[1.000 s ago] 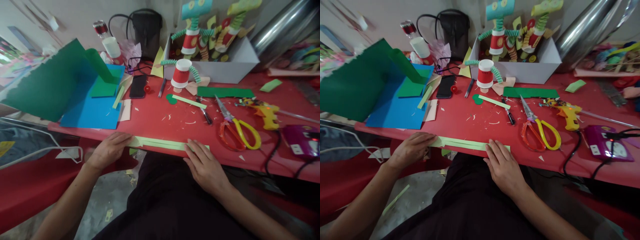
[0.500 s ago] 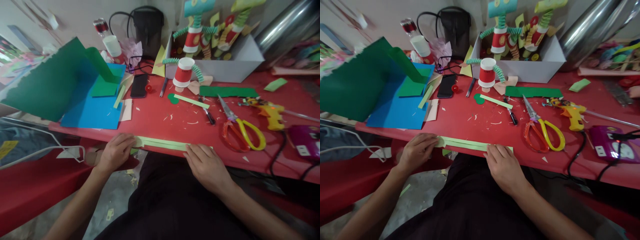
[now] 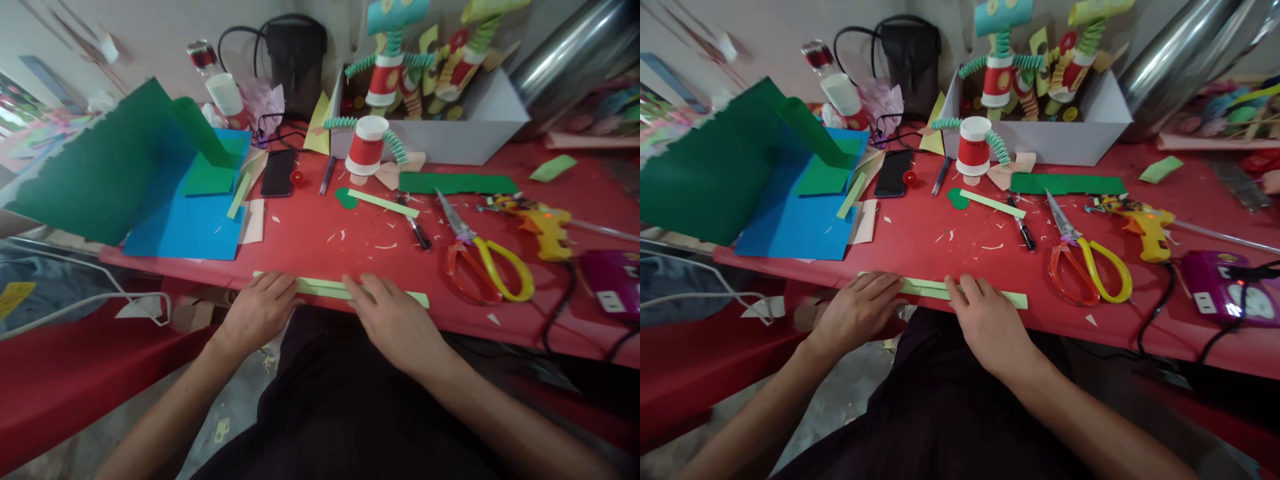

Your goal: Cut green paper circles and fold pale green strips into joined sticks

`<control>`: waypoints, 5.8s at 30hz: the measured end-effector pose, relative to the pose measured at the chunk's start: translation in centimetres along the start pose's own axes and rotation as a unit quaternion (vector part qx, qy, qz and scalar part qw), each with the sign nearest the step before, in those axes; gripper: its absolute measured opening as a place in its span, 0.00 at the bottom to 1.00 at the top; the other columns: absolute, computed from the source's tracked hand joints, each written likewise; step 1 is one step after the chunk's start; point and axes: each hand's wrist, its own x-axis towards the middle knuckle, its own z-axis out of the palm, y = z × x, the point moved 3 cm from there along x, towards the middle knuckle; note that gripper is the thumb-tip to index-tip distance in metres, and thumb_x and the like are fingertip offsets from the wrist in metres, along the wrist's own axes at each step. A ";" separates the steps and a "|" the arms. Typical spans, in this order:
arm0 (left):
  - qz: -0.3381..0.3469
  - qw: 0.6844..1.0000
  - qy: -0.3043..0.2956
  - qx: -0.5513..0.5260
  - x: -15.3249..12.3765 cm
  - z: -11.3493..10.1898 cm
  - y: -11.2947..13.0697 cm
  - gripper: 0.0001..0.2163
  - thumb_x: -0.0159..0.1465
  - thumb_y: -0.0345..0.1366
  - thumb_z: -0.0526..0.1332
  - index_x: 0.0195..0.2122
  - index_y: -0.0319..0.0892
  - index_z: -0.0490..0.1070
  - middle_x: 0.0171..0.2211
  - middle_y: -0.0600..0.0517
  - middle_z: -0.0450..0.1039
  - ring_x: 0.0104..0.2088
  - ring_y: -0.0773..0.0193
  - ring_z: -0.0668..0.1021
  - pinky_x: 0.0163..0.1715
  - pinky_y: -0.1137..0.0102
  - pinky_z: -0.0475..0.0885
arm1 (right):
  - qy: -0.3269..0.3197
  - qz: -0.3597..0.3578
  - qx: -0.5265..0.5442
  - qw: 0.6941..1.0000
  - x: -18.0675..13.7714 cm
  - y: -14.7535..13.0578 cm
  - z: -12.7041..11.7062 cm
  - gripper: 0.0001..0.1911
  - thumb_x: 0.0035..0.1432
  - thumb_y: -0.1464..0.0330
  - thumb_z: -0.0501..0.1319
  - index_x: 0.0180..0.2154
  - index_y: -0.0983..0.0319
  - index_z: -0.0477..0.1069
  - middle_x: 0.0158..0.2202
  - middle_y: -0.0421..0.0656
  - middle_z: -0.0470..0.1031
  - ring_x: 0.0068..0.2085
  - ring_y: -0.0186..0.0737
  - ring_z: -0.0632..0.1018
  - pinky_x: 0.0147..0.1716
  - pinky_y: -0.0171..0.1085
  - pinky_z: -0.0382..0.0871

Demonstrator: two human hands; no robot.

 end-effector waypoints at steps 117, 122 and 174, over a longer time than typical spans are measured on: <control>-0.017 0.998 0.021 -0.051 3.4 3.1 7.0 0.26 0.67 0.41 0.60 0.65 0.40 0.61 0.64 0.43 0.66 0.59 0.43 0.70 0.60 0.49 0.66 | -0.027 0.217 0.113 0.969 -2.0 6.5 -0.7 0.06 0.67 0.66 0.60 0.35 0.60 0.72 0.34 0.40 0.76 0.37 0.40 0.75 0.32 0.37 0.59; -0.046 0.998 0.012 -0.050 3.3 3.6 7.6 0.28 0.66 0.45 0.59 0.65 0.40 0.61 0.64 0.41 0.65 0.60 0.41 0.69 0.60 0.47 0.65 | -0.007 0.233 0.182 0.955 -2.6 6.6 -0.8 0.06 0.66 0.66 0.60 0.36 0.59 0.73 0.36 0.40 0.77 0.40 0.40 0.76 0.37 0.36 0.62; -0.142 0.954 -0.019 -0.262 12.5 1.8 -3.1 0.10 0.65 0.35 0.55 0.31 0.44 0.75 0.33 0.51 0.78 0.34 0.60 0.78 0.35 0.69 0.69 | 0.037 0.287 0.358 0.888 0.9 11.3 -0.8 0.07 0.62 0.72 0.61 0.32 0.58 0.76 0.26 0.37 0.78 0.29 0.36 0.78 0.33 0.33 0.68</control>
